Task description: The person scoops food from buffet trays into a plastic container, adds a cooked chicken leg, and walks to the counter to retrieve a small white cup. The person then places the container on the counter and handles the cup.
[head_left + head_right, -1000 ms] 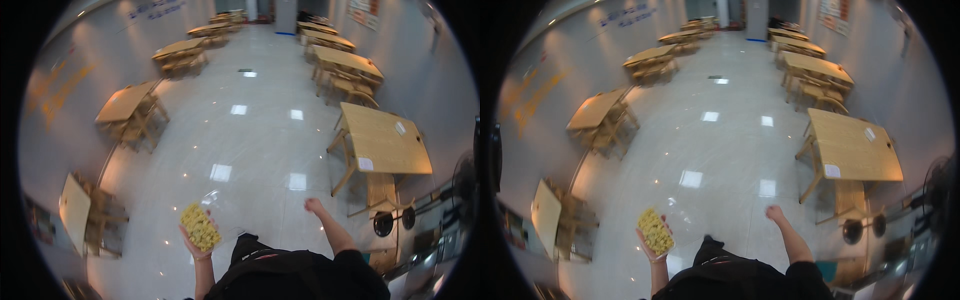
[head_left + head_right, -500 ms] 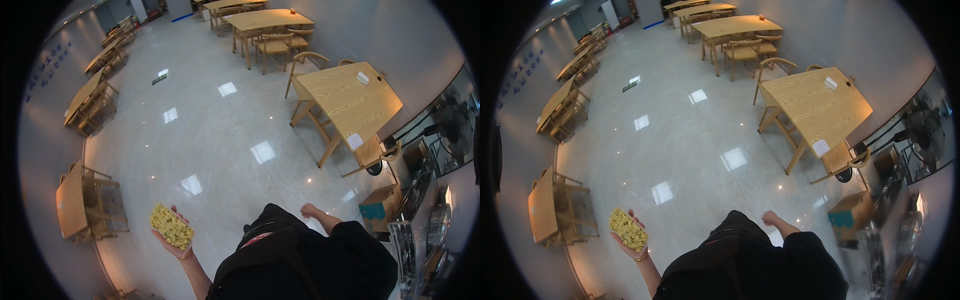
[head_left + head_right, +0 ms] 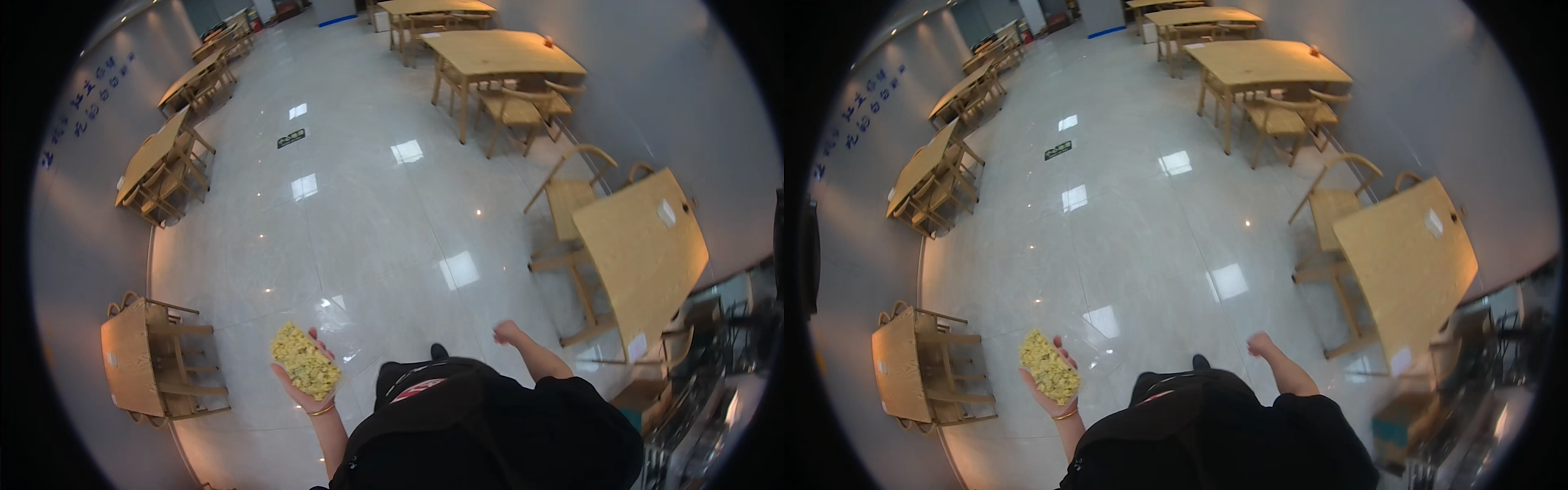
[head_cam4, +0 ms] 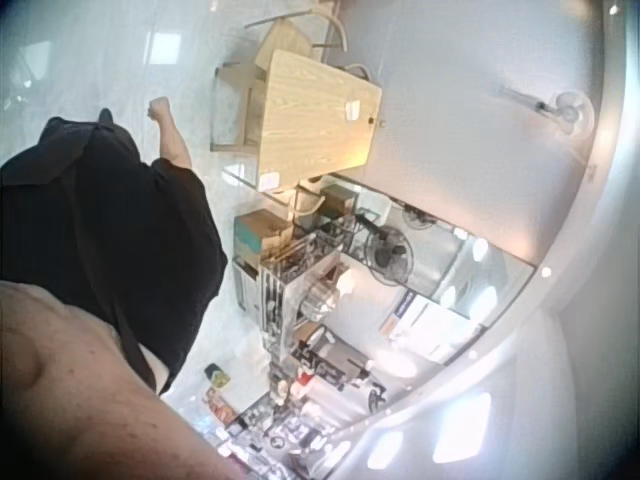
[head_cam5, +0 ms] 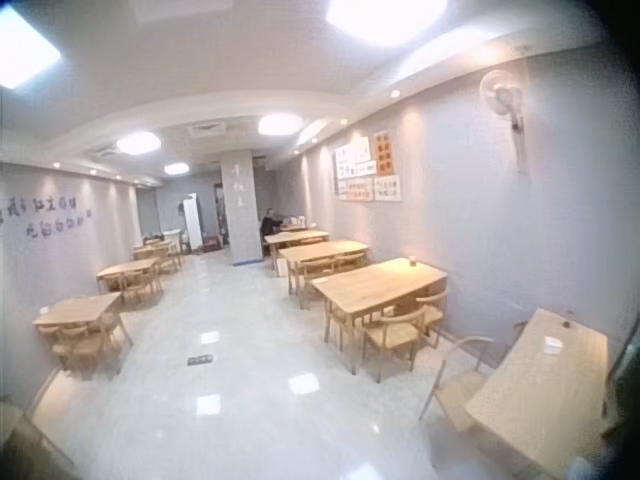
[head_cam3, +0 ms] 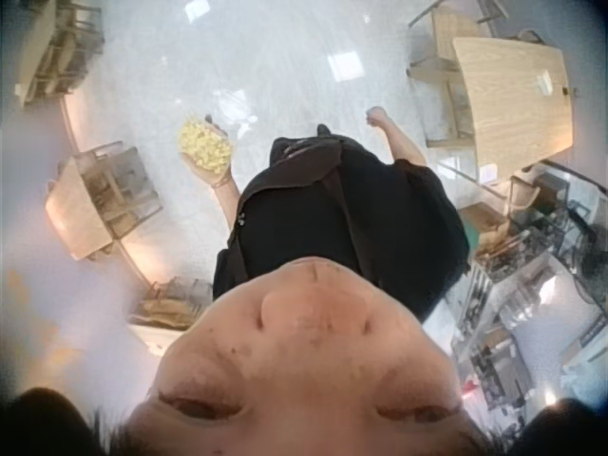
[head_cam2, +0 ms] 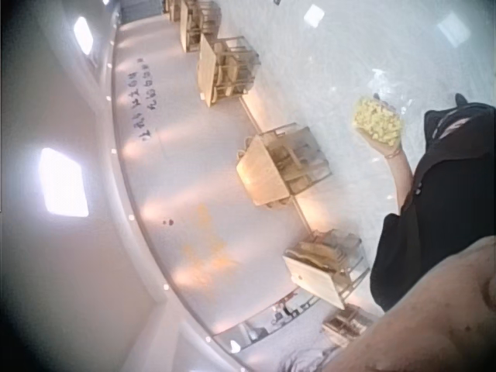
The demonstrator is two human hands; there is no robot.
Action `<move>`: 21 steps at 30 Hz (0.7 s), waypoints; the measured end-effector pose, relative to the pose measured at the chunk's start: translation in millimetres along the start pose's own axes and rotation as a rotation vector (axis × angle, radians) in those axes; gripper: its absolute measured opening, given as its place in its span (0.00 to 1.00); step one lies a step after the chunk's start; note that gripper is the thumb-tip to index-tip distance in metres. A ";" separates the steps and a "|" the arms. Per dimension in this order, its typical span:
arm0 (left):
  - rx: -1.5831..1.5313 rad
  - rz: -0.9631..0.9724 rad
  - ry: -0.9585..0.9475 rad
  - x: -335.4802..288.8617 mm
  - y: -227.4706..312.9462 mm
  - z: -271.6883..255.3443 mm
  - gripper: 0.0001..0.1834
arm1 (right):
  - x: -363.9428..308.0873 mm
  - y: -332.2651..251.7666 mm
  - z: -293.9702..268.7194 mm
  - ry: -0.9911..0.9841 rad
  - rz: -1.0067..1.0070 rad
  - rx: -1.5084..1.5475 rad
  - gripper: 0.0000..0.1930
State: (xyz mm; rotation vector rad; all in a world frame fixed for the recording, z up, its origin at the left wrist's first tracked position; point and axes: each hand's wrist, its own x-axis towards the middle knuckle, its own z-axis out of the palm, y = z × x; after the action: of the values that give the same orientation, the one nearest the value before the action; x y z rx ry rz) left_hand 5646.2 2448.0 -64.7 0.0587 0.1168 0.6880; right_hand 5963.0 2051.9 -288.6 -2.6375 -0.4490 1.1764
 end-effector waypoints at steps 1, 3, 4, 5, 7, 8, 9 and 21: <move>-0.042 0.012 0.000 25.1 8.3 -7.4 0.41 | 49.8 -48.4 -27.7 0.113 0.009 0.126 0.14; -0.009 0.080 -0.031 54.3 33.4 -25.6 0.41 | 116.7 -149.3 -61.6 0.265 -0.124 0.453 0.14; 0.053 0.111 -0.005 48.6 67.6 -26.8 0.41 | 128.9 -205.4 -42.9 0.209 -0.162 0.553 0.13; 0.066 0.118 0.014 65.9 81.3 -34.5 0.41 | 148.5 -253.1 -54.3 0.177 -0.220 0.644 0.12; 0.085 0.107 0.042 103.8 104.1 -45.1 0.41 | 177.5 -326.6 -72.1 0.244 -0.304 0.757 0.12; 0.082 0.093 0.053 122.2 111.8 -48.1 0.41 | 192.1 -354.1 -75.8 0.241 -0.410 0.824 0.12; 0.077 0.089 0.052 145.3 120.3 -49.4 0.40 | 202.2 -368.9 -75.6 0.164 -0.397 0.724 0.12; 0.115 -0.059 -0.143 436.0 162.0 22.4 0.40 | 241.4 -191.4 -0.1 -0.138 0.333 0.589 0.09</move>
State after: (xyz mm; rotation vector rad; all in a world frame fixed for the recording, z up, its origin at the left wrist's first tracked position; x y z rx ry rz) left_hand 5881.1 2850.1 -65.9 0.2133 0.0204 0.6156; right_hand 6080.2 2317.0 -392.9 -2.1664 0.2966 1.3339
